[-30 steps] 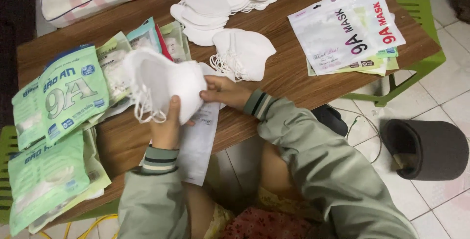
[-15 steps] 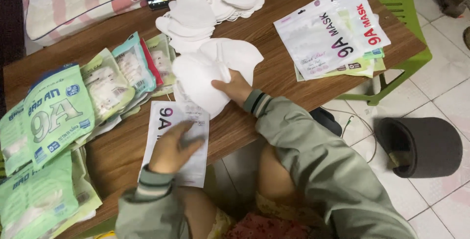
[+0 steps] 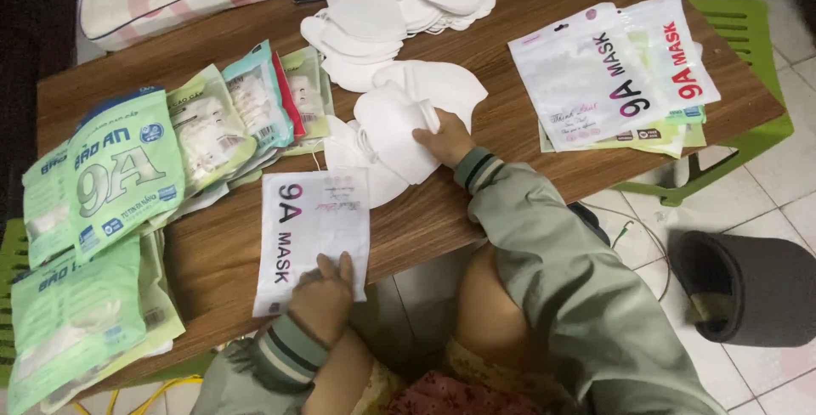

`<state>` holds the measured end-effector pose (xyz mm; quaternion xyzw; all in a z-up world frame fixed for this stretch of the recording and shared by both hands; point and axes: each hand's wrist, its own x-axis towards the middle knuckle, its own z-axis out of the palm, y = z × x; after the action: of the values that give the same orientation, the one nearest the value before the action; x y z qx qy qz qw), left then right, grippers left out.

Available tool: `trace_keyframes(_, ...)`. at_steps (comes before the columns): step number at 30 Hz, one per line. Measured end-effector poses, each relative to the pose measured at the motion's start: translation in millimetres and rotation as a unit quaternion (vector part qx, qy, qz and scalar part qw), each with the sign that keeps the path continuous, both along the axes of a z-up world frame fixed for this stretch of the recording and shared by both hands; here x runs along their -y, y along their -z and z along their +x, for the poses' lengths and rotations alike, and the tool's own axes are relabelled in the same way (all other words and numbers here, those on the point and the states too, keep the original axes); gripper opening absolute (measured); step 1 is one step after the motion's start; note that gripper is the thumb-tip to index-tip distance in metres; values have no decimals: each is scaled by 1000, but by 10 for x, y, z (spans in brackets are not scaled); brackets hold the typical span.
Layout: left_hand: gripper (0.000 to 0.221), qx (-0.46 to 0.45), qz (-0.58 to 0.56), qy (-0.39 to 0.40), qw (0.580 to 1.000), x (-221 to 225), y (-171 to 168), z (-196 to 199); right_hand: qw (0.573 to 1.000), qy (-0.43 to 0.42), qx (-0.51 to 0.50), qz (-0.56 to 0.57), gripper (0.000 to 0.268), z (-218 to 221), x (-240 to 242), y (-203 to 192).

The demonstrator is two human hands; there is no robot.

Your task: A person is manually picking up face masks from a pile and placing them into plastic packaging bags on a table.

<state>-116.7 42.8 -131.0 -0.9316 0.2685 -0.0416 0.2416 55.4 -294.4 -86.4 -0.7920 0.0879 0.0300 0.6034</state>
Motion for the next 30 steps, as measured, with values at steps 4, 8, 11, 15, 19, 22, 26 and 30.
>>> trace_keyframes(4,52,-62,-31,5,998,34,-252,58,999,-6,16,-39,33,32,34,44)
trace_keyframes(8,40,-110,-155,-111,975,87,-350,394,999,19,-20,24,58,75,46,122)
trace_keyframes(11,33,-216,-193,-178,940,459,-1045,625,1000,14,-20,9,59,58,42,70)
trace_keyframes(15,44,-254,-384,-221,860,353,-759,909,1000,26,-15,9,59,3,14,-12)
trace_keyframes(19,54,-273,-412,-195,847,302,-701,953,1000,20,-15,0,61,-10,15,-21)
trace_keyframes(22,67,-307,-371,-187,856,269,-741,933,1000,25,-5,5,55,-31,3,-83)
trace_keyframes(26,62,-347,-339,-212,848,298,-902,907,1000,4,30,2,49,-2,124,-36)
trace_keyframes(30,61,-354,-409,-249,803,343,-1260,898,992,-112,53,36,27,-325,74,-592)
